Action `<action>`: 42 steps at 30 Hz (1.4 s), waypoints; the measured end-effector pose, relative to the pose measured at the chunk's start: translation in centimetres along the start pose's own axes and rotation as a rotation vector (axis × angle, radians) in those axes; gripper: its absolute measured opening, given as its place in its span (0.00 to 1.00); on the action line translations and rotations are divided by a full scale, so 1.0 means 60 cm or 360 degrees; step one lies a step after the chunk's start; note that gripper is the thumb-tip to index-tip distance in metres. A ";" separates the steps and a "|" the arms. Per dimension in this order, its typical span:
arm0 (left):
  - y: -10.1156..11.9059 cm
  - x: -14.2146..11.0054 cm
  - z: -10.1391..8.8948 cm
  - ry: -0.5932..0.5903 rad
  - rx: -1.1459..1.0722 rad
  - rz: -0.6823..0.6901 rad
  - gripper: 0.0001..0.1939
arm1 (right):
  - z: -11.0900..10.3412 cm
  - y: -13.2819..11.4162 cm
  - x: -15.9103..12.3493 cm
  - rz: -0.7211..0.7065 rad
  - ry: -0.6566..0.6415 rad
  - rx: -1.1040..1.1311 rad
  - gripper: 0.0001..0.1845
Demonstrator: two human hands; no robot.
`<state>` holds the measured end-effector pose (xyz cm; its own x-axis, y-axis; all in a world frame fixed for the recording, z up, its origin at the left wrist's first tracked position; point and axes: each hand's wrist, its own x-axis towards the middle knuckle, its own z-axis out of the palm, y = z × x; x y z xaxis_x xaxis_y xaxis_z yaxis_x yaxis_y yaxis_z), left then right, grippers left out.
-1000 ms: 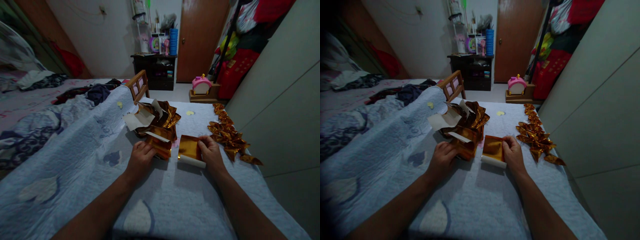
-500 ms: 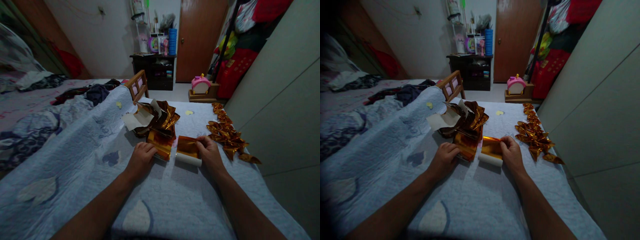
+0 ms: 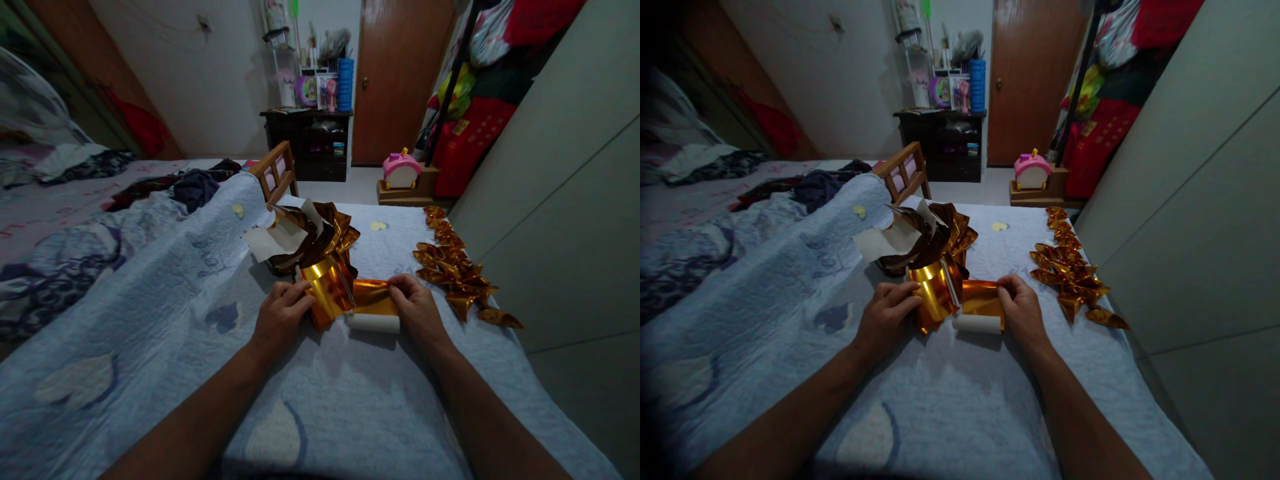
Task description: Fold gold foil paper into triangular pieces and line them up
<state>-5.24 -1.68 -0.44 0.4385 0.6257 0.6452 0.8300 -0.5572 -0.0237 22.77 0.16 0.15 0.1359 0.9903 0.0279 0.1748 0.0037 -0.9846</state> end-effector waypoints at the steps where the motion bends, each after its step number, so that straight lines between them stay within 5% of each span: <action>1: 0.001 0.001 0.001 0.0016 -0.0008 -0.0017 0.12 | 0.000 0.000 -0.001 0.0003 -0.0002 -0.0007 0.10; 11: -0.012 0.005 0.020 -0.0062 0.0032 -0.0254 0.15 | 0.000 0.004 0.002 -0.0040 -0.0032 -0.0099 0.10; 16: -0.008 0.004 0.025 -0.0237 0.0090 -0.0247 0.13 | 0.000 0.004 0.001 -0.0067 0.0019 -0.0193 0.11; 23: 0.004 0.002 0.020 -0.0226 0.0036 -0.0205 0.21 | -0.001 -0.009 -0.003 -0.0065 0.0059 -0.0240 0.10; 29: 0.003 0.006 0.021 -0.0213 -0.0005 -0.0092 0.13 | 0.002 -0.010 -0.005 -0.0011 0.0020 -0.0219 0.10; 42: 0.012 0.026 -0.035 -0.0007 -0.0138 0.0099 0.13 | -0.002 -0.002 -0.005 -0.0002 0.0021 -0.0181 0.10</action>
<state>-4.66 -2.25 2.13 0.4901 0.5906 0.6410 0.7681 -0.6403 0.0027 22.85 -0.16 0.26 0.1486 0.9884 0.0321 0.2846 -0.0116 -0.9586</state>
